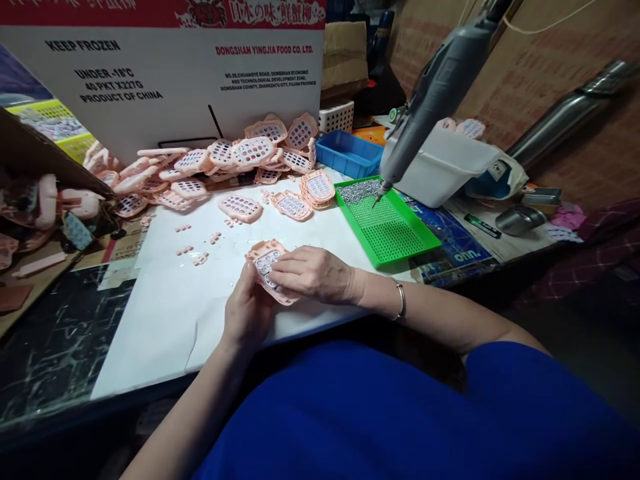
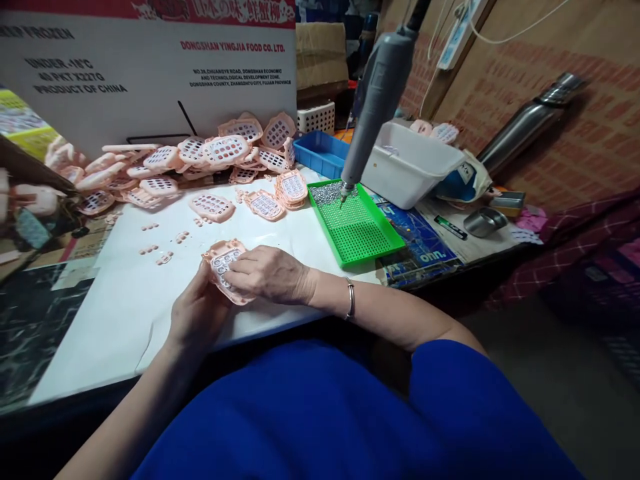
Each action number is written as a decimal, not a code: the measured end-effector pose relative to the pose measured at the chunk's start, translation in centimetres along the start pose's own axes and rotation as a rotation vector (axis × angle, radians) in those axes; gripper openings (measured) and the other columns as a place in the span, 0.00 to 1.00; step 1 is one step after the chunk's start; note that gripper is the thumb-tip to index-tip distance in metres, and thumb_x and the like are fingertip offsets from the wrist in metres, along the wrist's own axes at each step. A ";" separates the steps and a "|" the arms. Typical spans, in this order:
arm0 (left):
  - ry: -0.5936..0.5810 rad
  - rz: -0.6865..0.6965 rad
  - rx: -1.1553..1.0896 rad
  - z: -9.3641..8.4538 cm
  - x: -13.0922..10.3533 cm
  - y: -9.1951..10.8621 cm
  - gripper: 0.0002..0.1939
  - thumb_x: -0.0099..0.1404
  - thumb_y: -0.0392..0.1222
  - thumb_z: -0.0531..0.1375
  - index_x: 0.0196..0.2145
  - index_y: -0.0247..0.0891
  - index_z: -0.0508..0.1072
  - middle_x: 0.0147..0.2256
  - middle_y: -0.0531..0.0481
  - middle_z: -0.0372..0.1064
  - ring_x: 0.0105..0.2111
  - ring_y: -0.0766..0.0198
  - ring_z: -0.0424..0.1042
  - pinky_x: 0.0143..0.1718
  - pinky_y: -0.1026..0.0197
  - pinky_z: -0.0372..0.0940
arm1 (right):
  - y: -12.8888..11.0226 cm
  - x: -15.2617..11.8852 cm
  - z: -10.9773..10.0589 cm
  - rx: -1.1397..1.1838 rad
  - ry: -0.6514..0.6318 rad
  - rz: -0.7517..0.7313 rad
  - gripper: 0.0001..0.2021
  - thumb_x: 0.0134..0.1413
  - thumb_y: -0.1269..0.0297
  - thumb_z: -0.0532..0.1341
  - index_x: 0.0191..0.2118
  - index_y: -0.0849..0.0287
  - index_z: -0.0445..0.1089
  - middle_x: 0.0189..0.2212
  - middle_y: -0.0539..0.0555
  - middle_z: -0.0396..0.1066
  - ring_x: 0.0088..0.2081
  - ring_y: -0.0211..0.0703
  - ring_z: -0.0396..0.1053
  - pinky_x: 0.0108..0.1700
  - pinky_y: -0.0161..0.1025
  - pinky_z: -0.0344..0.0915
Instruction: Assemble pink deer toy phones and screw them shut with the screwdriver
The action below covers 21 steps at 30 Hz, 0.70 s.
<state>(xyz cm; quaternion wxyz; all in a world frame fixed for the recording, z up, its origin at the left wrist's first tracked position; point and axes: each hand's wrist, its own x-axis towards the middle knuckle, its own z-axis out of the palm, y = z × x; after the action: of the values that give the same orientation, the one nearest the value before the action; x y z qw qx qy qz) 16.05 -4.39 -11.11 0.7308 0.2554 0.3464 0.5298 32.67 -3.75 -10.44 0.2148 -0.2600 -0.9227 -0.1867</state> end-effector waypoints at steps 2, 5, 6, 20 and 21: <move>0.002 0.007 -0.007 -0.4 -0.2 -0.3 0.16 0.66 0.49 0.65 0.47 0.36 0.80 0.50 0.41 0.78 0.56 0.51 0.74 0.59 0.52 0.70 | -0.6 0.4 0.0 0.004 -0.002 0.013 0.11 0.72 0.71 0.54 0.43 0.64 0.74 0.40 0.59 0.79 0.41 0.40 0.75 0.44 0.40 0.69; -0.034 0.013 0.024 -0.9 -0.7 -0.4 0.20 0.61 0.51 0.69 0.47 0.38 0.80 0.48 0.42 0.79 0.55 0.49 0.75 0.58 0.51 0.71 | -1.2 0.9 -0.1 0.041 -0.025 -0.011 0.11 0.72 0.71 0.54 0.43 0.64 0.74 0.40 0.58 0.78 0.42 0.40 0.74 0.44 0.40 0.68; -0.039 0.025 0.042 -1.1 -0.9 -0.3 0.21 0.59 0.51 0.71 0.47 0.39 0.79 0.47 0.43 0.79 0.54 0.49 0.76 0.57 0.50 0.71 | -1.3 1.0 0.0 0.056 -0.034 -0.019 0.11 0.72 0.71 0.54 0.43 0.64 0.74 0.40 0.58 0.78 0.42 0.40 0.74 0.44 0.40 0.67; 0.306 0.071 -0.071 -2.9 -1.2 3.6 0.16 0.59 0.38 0.65 0.46 0.38 0.80 0.49 0.43 0.80 0.60 0.51 0.72 0.62 0.52 0.67 | 4.0 11.9 3.5 0.467 -0.372 0.530 0.15 0.72 0.71 0.53 0.53 0.62 0.75 0.51 0.58 0.78 0.53 0.43 0.74 0.55 0.40 0.67; 0.315 0.064 -0.077 -3.0 -1.3 3.8 0.17 0.58 0.38 0.65 0.46 0.37 0.80 0.47 0.42 0.81 0.58 0.50 0.74 0.61 0.51 0.69 | 4.3 13.0 4.1 0.448 -0.404 0.541 0.15 0.71 0.73 0.54 0.53 0.61 0.76 0.52 0.58 0.77 0.54 0.43 0.74 0.54 0.41 0.67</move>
<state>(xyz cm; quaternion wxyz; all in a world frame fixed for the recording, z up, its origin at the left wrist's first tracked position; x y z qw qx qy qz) 11.19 -4.39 -9.87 0.6595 0.1515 0.4278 0.5992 23.80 6.75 -6.47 0.1218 -0.4716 -0.8625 0.1373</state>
